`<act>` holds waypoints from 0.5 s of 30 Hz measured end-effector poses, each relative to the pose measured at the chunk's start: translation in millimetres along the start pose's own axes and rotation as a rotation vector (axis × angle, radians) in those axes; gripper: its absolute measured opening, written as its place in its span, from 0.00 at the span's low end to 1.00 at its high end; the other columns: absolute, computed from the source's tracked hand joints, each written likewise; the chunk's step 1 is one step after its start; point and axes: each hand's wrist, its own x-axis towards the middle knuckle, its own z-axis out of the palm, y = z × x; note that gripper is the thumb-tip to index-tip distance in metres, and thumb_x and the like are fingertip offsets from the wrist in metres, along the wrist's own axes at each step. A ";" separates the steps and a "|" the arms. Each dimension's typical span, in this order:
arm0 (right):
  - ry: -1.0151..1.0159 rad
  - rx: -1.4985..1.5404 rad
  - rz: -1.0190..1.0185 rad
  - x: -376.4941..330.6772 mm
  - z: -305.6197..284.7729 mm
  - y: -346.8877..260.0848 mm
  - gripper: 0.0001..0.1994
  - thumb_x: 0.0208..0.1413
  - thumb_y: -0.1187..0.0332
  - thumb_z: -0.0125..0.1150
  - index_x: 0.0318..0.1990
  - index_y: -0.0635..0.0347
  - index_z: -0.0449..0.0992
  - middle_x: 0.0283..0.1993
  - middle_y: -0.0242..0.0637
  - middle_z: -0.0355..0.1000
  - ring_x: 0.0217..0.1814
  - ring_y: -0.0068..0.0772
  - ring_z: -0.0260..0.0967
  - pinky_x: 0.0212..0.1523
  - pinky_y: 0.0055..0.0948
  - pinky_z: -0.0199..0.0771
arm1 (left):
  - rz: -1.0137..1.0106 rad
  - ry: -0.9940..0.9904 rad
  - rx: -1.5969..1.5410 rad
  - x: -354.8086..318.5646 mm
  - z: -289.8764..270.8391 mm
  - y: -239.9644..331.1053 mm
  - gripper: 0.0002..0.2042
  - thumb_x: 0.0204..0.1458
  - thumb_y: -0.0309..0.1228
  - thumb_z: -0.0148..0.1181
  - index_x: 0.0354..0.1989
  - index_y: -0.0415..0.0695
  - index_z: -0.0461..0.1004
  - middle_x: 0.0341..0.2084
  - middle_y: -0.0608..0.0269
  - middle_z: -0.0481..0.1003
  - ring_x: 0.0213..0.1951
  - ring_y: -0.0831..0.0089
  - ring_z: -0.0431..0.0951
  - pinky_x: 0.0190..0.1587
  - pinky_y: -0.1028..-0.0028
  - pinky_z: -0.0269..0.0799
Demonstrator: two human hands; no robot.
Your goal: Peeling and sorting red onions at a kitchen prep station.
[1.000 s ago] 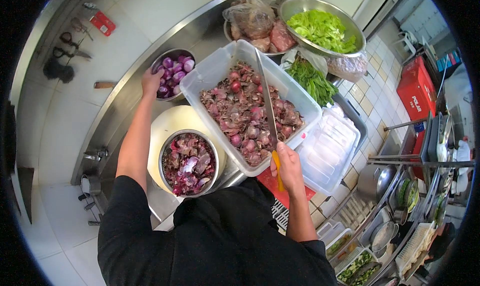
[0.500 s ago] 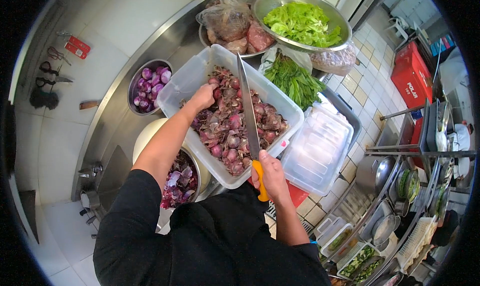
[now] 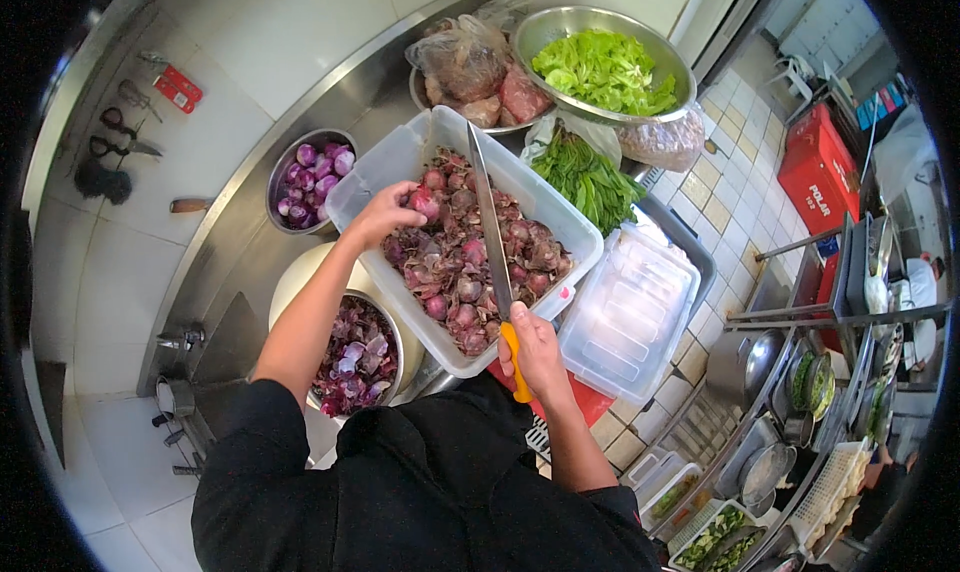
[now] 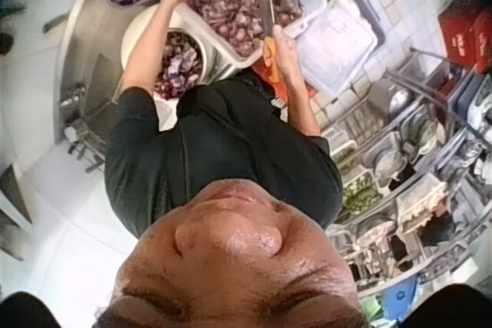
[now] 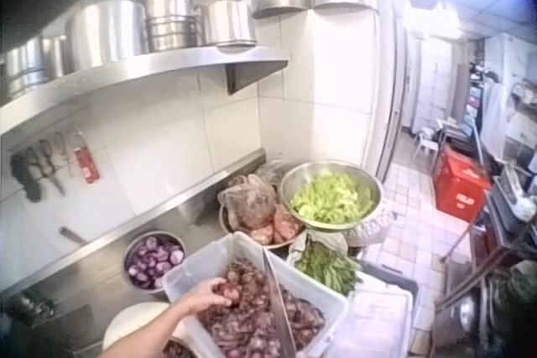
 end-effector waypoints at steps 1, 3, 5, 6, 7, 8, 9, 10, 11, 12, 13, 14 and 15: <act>-0.009 -0.056 -0.045 -1.4 2.5 0.7 0.29 0.67 0.44 0.38 0.22 0.58 0.65 0.15 0.31 0.63 0.14 0.23 0.60 0.18 0.22 0.61 | 0.040 -0.010 -0.208 -21.0 -3.0 2.5 0.29 0.40 0.25 0.66 0.56 0.37 0.68 0.42 0.60 0.76 0.45 0.68 0.77 0.51 0.68 0.72; -0.026 -0.126 -0.073 -7.2 12.8 -4.1 0.27 0.68 0.46 0.39 0.27 0.60 0.70 0.16 0.30 0.63 0.15 0.22 0.60 0.19 0.22 0.62 | 0.060 0.042 -0.468 -70.6 3.3 17.4 0.29 0.42 0.23 0.65 0.58 0.37 0.66 0.43 0.59 0.75 0.45 0.68 0.77 0.51 0.68 0.73; -0.049 -0.202 -0.098 -14.1 27.3 -7.5 0.27 0.68 0.48 0.41 0.31 0.63 0.74 0.17 0.30 0.64 0.16 0.20 0.60 0.20 0.21 0.62 | 0.097 0.102 -0.776 -118.4 6.9 26.0 0.31 0.45 0.20 0.64 0.61 0.38 0.63 0.45 0.58 0.74 0.47 0.66 0.77 0.52 0.65 0.73; -0.091 -0.229 -0.122 -17.3 37.1 -7.6 0.23 0.67 0.50 0.44 0.44 0.64 0.73 0.19 0.31 0.66 0.19 0.21 0.63 0.22 0.22 0.63 | 0.114 0.128 -0.825 -139.3 7.0 24.0 0.31 0.47 0.19 0.63 0.62 0.38 0.61 0.47 0.57 0.74 0.47 0.65 0.76 0.53 0.64 0.73; -0.134 -0.254 -0.143 -21.4 47.5 -6.6 0.25 0.66 0.52 0.47 0.57 0.65 0.72 0.20 0.33 0.67 0.21 0.21 0.65 0.24 0.22 0.65 | 0.154 0.181 -0.788 -159.7 9.2 19.1 0.33 0.48 0.22 0.64 0.64 0.38 0.60 0.50 0.57 0.73 0.51 0.65 0.75 0.55 0.63 0.72; -0.155 -0.266 -0.137 -22.2 57.6 -2.2 0.25 0.66 0.52 0.47 0.57 0.65 0.72 0.20 0.33 0.67 0.21 0.21 0.65 0.24 0.22 0.65 | 0.142 0.203 -0.856 -181.6 10.1 17.6 0.31 0.50 0.23 0.63 0.64 0.37 0.60 0.51 0.56 0.73 0.52 0.64 0.75 0.55 0.62 0.72; -0.202 -0.354 -0.245 -20.2 68.0 4.1 0.25 0.66 0.53 0.49 0.58 0.65 0.71 0.23 0.37 0.70 0.24 0.25 0.68 0.28 0.26 0.67 | 0.121 0.265 -0.891 -199.9 12.5 16.0 0.30 0.52 0.24 0.62 0.64 0.37 0.60 0.51 0.56 0.73 0.52 0.65 0.75 0.56 0.62 0.72; -0.252 -0.438 -0.355 -18.8 79.8 10.3 0.25 0.65 0.53 0.50 0.60 0.64 0.70 0.25 0.42 0.72 0.27 0.29 0.71 0.32 0.29 0.70 | 0.098 0.331 -0.924 -218.1 15.4 12.9 0.29 0.53 0.24 0.61 0.65 0.37 0.59 0.50 0.56 0.73 0.53 0.65 0.74 0.56 0.61 0.72; -0.275 -0.541 -0.327 -22.4 94.2 3.3 0.25 0.64 0.53 0.51 0.59 0.63 0.70 0.31 0.51 0.75 0.34 0.43 0.76 0.40 0.36 0.72 | 0.107 0.420 -0.888 -233.3 21.5 16.2 0.27 0.55 0.22 0.60 0.64 0.34 0.60 0.49 0.55 0.74 0.50 0.68 0.76 0.55 0.68 0.73; -0.297 -0.550 -0.318 -22.7 106.7 3.3 0.25 0.64 0.53 0.51 0.59 0.63 0.70 0.31 0.51 0.75 0.34 0.43 0.76 0.40 0.36 0.72 | 0.102 0.443 -0.898 -246.7 25.3 13.1 0.27 0.55 0.22 0.60 0.64 0.34 0.60 0.49 0.55 0.74 0.50 0.68 0.76 0.55 0.68 0.73; -0.337 -0.619 -0.297 -23.0 119.0 3.0 0.25 0.63 0.52 0.51 0.59 0.63 0.70 0.33 0.54 0.75 0.36 0.48 0.76 0.40 0.38 0.72 | 0.105 0.491 -0.868 -259.3 27.6 10.5 0.27 0.55 0.22 0.59 0.64 0.34 0.60 0.48 0.55 0.75 0.49 0.68 0.76 0.55 0.69 0.72; -0.375 -0.687 -0.278 -25.9 129.9 5.3 0.25 0.63 0.51 0.51 0.59 0.62 0.71 0.35 0.57 0.75 0.39 0.54 0.76 0.41 0.41 0.72 | 0.107 0.537 -0.838 -270.6 30.0 7.4 0.27 0.55 0.22 0.59 0.64 0.33 0.60 0.47 0.55 0.75 0.49 0.69 0.77 0.56 0.69 0.71; -0.375 -0.645 -0.430 -20.5 137.3 25.8 0.26 0.63 0.49 0.51 0.59 0.60 0.71 0.39 0.59 0.75 0.44 0.59 0.74 0.43 0.44 0.72 | 0.121 0.573 -0.837 -280.1 33.1 2.7 0.28 0.55 0.22 0.59 0.64 0.32 0.59 0.46 0.55 0.76 0.47 0.70 0.78 0.56 0.70 0.71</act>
